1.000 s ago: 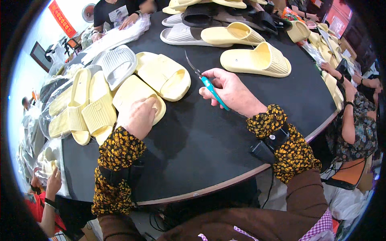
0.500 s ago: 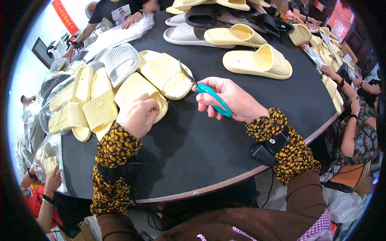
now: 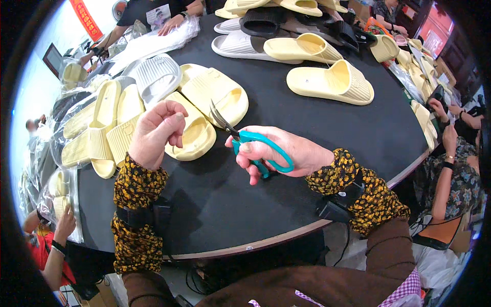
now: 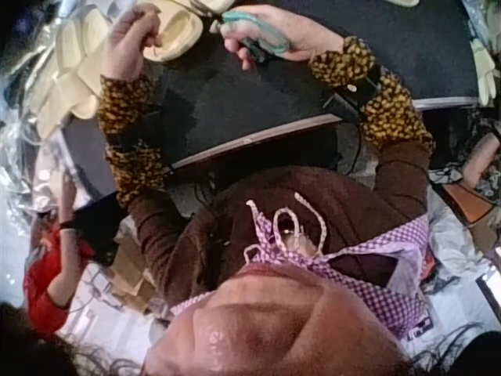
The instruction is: Trimming excess material or loose threads from foam sandals using a pair of snips.
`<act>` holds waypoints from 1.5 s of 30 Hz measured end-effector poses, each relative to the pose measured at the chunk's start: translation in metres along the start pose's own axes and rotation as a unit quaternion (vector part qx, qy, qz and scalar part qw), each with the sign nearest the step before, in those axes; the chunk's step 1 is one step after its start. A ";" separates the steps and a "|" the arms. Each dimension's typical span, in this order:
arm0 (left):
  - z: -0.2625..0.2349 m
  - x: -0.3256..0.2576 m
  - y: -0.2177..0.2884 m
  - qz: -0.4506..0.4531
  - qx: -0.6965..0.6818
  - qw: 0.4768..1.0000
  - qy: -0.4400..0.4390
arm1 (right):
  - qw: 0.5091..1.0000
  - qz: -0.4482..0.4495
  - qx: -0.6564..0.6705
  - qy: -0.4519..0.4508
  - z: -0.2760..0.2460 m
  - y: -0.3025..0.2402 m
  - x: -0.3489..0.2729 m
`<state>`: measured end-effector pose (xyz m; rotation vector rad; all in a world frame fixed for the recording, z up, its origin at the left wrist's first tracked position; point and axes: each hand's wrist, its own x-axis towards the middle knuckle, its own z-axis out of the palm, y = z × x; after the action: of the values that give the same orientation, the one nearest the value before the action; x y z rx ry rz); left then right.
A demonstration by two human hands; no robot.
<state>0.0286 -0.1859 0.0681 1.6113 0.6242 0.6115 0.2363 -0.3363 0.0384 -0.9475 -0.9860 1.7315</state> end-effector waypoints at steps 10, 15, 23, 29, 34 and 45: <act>0.004 0.000 0.000 0.020 -0.053 0.998 0.016 | 0.993 0.034 0.083 -0.074 -0.004 0.006 0.003; 0.011 -0.005 0.001 0.046 -0.085 0.995 -0.020 | 0.990 0.055 0.110 -0.071 -0.005 0.007 0.005; 0.019 -0.009 0.004 0.066 -0.104 0.990 -0.063 | 0.991 0.050 0.096 -0.079 -0.006 0.007 0.004; 0.017 -0.015 0.007 0.040 -0.102 0.986 -0.126 | 0.993 0.053 0.079 -0.077 0.000 0.005 0.005; 0.027 -0.015 0.006 0.039 -0.071 0.991 -0.104 | 0.995 0.037 0.070 -0.059 -0.001 0.005 0.004; 0.012 -0.011 0.007 0.035 -0.083 0.988 -0.126 | 0.999 0.032 0.033 -0.016 -0.004 0.004 0.003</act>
<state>0.0293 -0.2030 0.0731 1.5270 0.3234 0.4872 0.2380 -0.3339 0.0326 -0.9202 -0.9237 1.8268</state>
